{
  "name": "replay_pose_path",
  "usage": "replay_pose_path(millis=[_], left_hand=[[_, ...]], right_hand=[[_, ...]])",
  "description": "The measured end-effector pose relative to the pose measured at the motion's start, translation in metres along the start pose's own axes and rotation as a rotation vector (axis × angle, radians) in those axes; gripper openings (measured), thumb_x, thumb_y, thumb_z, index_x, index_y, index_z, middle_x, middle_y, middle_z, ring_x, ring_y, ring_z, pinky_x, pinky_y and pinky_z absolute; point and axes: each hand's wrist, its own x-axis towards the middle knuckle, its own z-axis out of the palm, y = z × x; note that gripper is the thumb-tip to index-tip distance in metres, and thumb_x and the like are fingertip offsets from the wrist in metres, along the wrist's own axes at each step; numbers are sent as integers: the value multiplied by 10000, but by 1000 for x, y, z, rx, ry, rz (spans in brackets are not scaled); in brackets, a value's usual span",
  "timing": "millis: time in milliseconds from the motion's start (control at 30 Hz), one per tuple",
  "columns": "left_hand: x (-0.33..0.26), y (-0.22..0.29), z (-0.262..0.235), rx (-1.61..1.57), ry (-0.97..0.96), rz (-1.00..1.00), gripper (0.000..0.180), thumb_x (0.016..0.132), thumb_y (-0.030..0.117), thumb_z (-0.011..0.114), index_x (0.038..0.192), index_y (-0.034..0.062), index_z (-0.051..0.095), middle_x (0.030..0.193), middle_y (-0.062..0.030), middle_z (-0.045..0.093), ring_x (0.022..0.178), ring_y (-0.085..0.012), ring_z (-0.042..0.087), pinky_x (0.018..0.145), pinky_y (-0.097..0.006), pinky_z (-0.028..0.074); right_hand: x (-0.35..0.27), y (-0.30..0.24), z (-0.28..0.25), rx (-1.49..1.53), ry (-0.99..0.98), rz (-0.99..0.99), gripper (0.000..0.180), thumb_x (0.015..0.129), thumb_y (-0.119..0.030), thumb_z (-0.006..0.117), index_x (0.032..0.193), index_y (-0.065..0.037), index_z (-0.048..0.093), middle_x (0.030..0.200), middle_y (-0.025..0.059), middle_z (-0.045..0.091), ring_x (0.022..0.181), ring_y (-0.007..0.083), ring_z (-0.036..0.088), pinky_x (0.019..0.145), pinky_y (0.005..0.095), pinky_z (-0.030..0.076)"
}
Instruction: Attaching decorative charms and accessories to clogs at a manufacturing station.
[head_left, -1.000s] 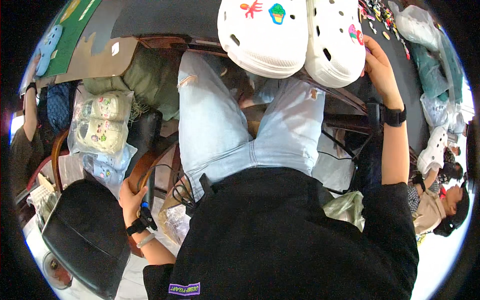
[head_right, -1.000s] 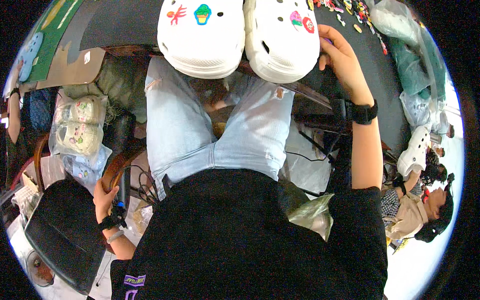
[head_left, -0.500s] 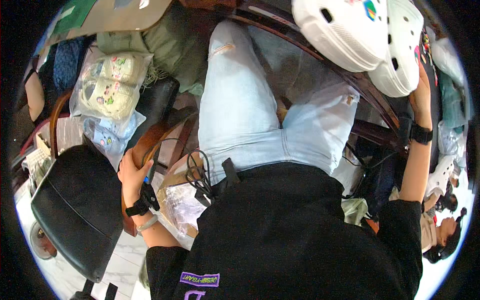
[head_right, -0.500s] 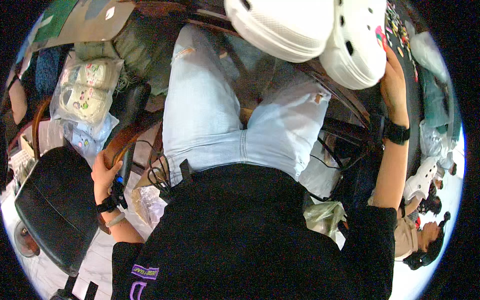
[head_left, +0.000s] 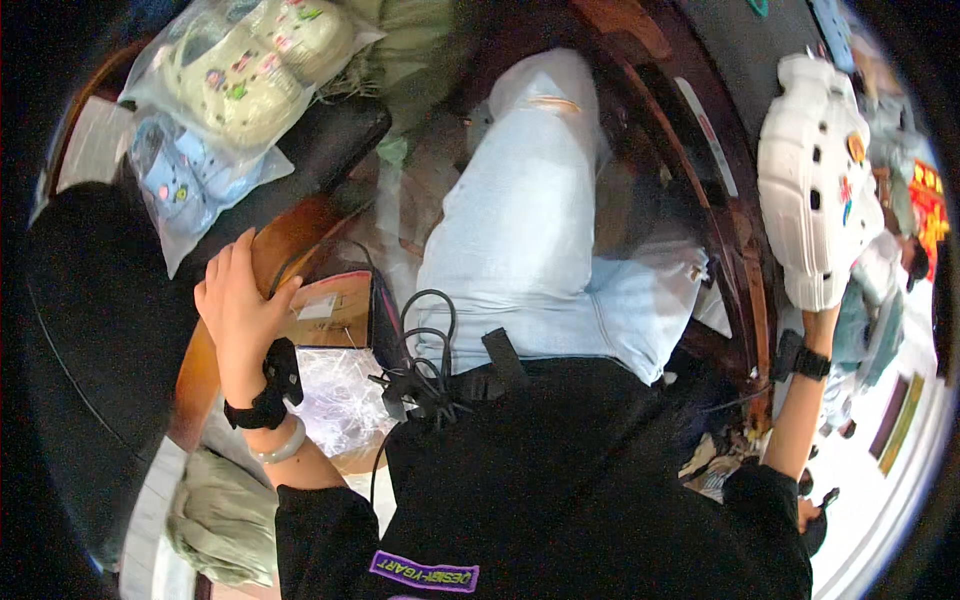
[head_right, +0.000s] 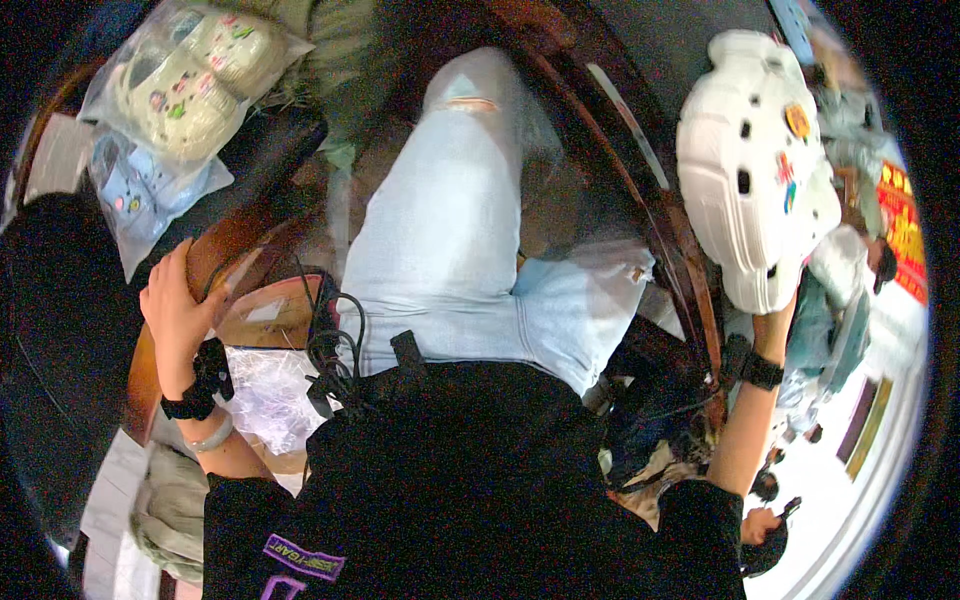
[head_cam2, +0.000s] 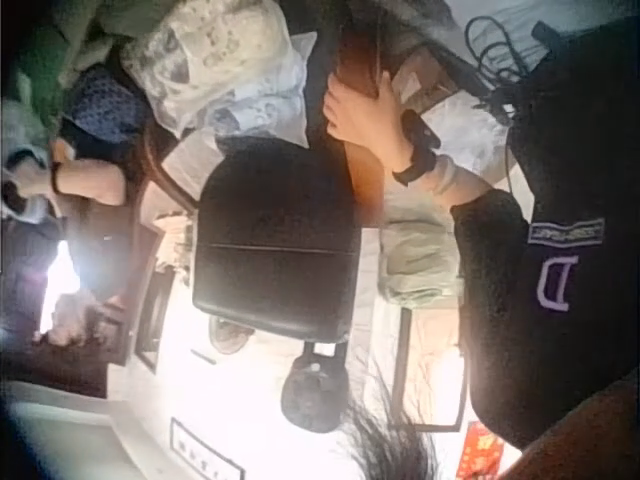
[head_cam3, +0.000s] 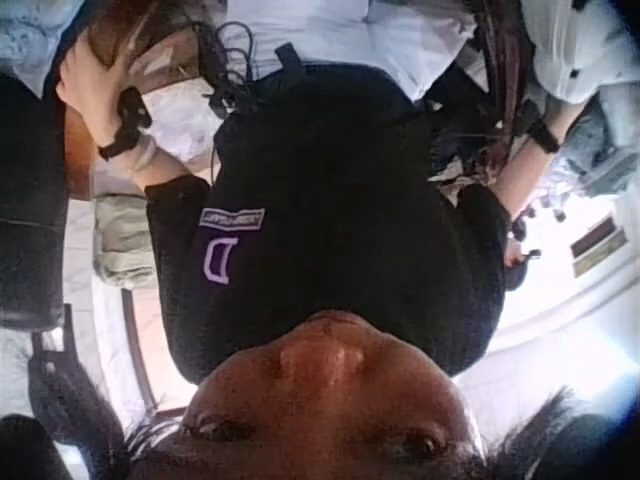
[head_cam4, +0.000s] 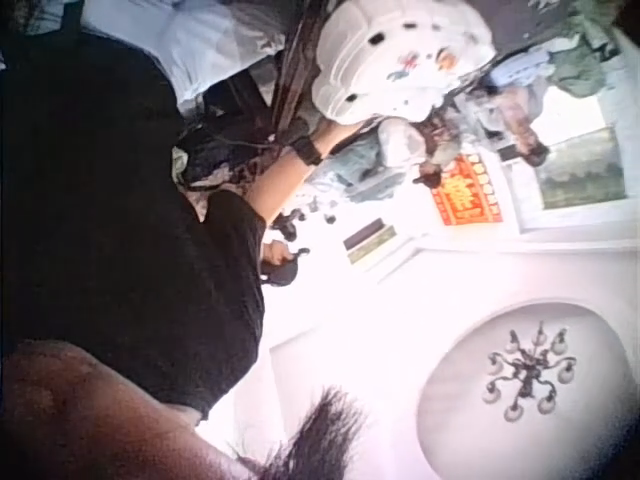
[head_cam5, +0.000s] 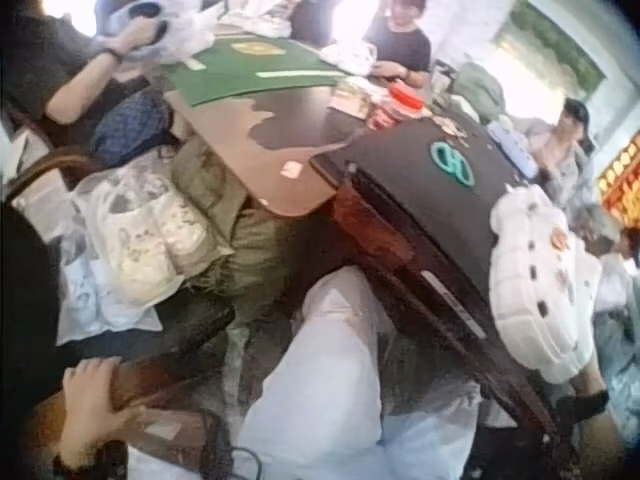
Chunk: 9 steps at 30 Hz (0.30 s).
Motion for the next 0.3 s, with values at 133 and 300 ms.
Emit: replay_pose_path(millis=[133,300], left_hand=[[0,2,-5,-35,-8,-37,687,620,277,784,1242,141,526,1131,-86,587,1096,-278,529,877,-417,388],[-1,6,-4,-68,25,-63,703,574,236,817,1214,139,542,1105,-74,598,1096,-255,528,893,-406,371]], right_hand=[[-10,-9,3,-39,59,118,483,980,-280,447,1389,-39,365,1362,97,469,1203,231,498,978,390,441],[3,-13,-16,-190,-91,66,522,974,-293,453,1407,-29,327,1382,105,452,1214,244,495,992,395,434]])
